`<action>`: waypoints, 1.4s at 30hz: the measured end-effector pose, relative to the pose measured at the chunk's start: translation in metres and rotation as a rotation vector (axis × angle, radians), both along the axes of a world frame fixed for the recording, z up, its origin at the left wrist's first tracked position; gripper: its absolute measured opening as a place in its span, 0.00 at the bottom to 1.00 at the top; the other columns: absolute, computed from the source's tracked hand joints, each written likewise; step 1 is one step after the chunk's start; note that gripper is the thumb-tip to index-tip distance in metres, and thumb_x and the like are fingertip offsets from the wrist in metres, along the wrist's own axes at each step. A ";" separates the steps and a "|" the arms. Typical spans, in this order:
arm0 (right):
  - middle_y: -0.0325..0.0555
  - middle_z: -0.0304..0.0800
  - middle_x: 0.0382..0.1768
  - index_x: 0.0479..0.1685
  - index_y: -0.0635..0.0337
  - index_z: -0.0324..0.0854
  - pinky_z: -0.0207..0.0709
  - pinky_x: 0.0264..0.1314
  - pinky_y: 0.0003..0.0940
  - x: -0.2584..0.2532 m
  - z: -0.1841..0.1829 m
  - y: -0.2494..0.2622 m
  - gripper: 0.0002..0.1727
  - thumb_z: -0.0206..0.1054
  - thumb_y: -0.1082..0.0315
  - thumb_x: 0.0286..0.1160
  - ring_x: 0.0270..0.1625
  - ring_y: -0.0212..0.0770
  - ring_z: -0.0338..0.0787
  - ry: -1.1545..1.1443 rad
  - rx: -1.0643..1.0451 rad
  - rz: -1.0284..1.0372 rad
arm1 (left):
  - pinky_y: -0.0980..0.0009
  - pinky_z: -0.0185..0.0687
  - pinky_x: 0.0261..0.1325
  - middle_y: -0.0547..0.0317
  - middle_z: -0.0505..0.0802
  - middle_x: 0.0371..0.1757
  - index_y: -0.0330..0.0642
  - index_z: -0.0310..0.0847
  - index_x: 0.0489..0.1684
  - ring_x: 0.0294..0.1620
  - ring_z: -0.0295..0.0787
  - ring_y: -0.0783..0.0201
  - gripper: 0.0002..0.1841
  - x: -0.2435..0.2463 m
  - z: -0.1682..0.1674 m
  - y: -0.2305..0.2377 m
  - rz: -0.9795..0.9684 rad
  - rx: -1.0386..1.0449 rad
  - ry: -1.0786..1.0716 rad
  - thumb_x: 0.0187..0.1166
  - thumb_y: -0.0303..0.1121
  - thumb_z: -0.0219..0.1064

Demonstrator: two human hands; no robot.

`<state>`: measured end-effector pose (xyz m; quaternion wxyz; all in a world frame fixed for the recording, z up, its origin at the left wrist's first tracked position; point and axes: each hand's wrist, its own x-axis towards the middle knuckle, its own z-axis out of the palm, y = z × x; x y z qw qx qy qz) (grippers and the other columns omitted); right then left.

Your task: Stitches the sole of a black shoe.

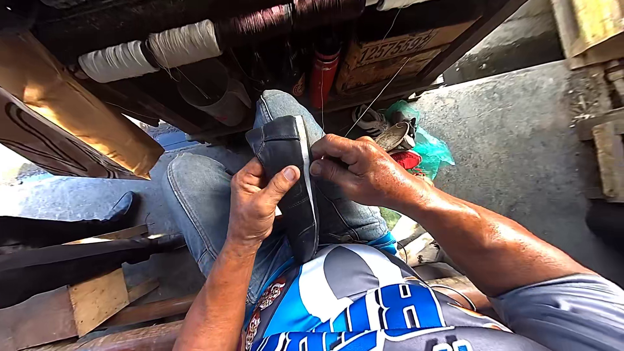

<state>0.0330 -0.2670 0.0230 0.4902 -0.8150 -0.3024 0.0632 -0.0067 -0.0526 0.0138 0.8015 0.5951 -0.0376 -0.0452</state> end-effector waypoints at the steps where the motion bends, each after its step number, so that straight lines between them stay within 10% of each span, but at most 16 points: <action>1: 0.32 0.81 0.24 0.46 0.57 0.85 0.71 0.25 0.27 -0.002 -0.003 0.000 0.09 0.61 0.64 0.87 0.23 0.26 0.77 -0.023 0.020 -0.023 | 0.66 0.92 0.54 0.56 0.95 0.47 0.39 0.86 0.56 0.46 0.94 0.66 0.11 0.001 0.000 -0.001 -0.004 -0.011 0.001 0.79 0.26 0.71; 10: 0.32 0.81 0.28 0.47 0.53 0.79 0.79 0.30 0.24 0.008 0.020 -0.010 0.07 0.57 0.63 0.89 0.28 0.26 0.82 0.181 -0.117 0.115 | 0.67 0.93 0.51 0.57 0.95 0.45 0.39 0.86 0.53 0.44 0.94 0.66 0.08 0.005 0.002 0.000 -0.066 -0.005 -0.019 0.79 0.25 0.70; 29: 0.39 0.91 0.39 0.53 0.66 0.87 0.81 0.41 0.20 -0.010 -0.028 -0.016 0.12 0.59 0.70 0.88 0.36 0.21 0.86 0.007 0.171 -0.406 | 0.63 0.92 0.57 0.53 0.94 0.50 0.35 0.86 0.56 0.50 0.93 0.63 0.11 0.001 0.003 -0.016 0.050 0.094 -0.090 0.79 0.22 0.70; 38: 0.32 0.77 0.25 0.58 0.64 0.83 0.69 0.20 0.19 -0.003 -0.025 -0.044 0.13 0.53 0.70 0.91 0.20 0.24 0.72 0.264 0.356 -0.263 | 0.65 0.90 0.58 0.61 0.94 0.51 0.47 0.86 0.58 0.52 0.93 0.68 0.13 0.004 -0.003 0.015 -0.147 -0.122 0.065 0.87 0.35 0.57; 42: 0.32 0.72 0.19 0.64 0.60 0.80 0.71 0.16 0.21 -0.008 -0.019 -0.043 0.18 0.47 0.64 0.92 0.15 0.27 0.72 0.556 0.677 -0.130 | 0.70 0.89 0.52 0.65 0.94 0.45 0.48 0.88 0.51 0.46 0.92 0.72 0.19 0.014 -0.007 0.029 -0.207 -0.119 0.081 0.80 0.24 0.48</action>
